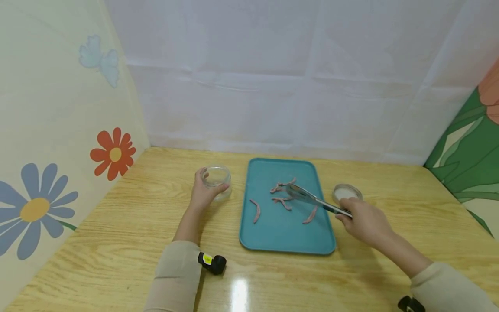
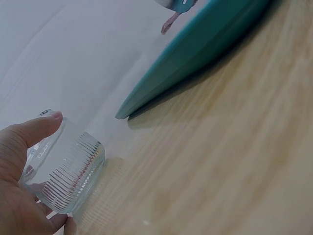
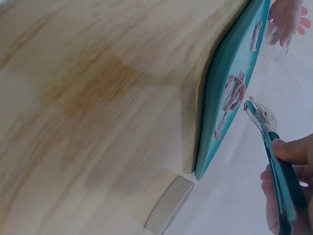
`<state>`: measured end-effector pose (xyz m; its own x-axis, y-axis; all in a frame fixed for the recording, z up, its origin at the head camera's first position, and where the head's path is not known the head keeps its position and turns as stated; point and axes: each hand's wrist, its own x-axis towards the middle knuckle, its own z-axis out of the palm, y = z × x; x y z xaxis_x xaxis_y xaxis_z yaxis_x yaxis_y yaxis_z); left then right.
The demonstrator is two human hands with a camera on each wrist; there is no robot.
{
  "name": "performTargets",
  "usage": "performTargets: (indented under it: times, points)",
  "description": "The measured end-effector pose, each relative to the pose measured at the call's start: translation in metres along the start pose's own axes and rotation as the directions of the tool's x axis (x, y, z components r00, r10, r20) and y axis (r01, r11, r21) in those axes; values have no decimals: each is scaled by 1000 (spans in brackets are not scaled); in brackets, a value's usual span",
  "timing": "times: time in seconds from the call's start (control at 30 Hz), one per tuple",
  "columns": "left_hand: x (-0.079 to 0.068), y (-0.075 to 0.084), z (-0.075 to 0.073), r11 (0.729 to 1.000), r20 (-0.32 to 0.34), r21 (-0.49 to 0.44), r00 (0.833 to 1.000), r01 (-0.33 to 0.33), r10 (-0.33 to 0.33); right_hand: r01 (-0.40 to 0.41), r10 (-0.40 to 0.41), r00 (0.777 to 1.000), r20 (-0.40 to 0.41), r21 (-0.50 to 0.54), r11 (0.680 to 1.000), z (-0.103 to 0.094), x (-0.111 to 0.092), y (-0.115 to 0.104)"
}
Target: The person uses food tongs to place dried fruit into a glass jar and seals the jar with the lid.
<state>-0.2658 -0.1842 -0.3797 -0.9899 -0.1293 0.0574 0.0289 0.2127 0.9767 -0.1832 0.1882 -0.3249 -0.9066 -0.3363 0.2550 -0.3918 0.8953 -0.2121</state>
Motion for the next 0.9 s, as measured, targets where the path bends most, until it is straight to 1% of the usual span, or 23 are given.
performTargets:
  times: [0.27, 0.43, 0.53, 0.77, 0.9]
  points:
    - [0, 0, 0, 1000, -8, 10, 1000, -7, 7, -12, 12, 999, -36, -9, 1000, -4, 1, 2]
    - [1, 0, 0, 1000, -11, 15, 1000, -10, 10, -6, 6, 998, -68, 2, 1000, -6, 3, 2]
    - [1, 0, 0, 1000, -9, 17, 1000, -8, 9, -11, 12, 997, -79, 7, 1000, -7, 5, 1]
    - [1, -1, 0, 1000, -6, 19, 1000, -3, 3, 11, -8, 994, -113, 34, 999, -8, 14, -2]
    - [1, -1, 0, 1000, -7, 9, 1000, -2, 2, -1, 6, 992, -129, 41, 999, -9, 19, -5]
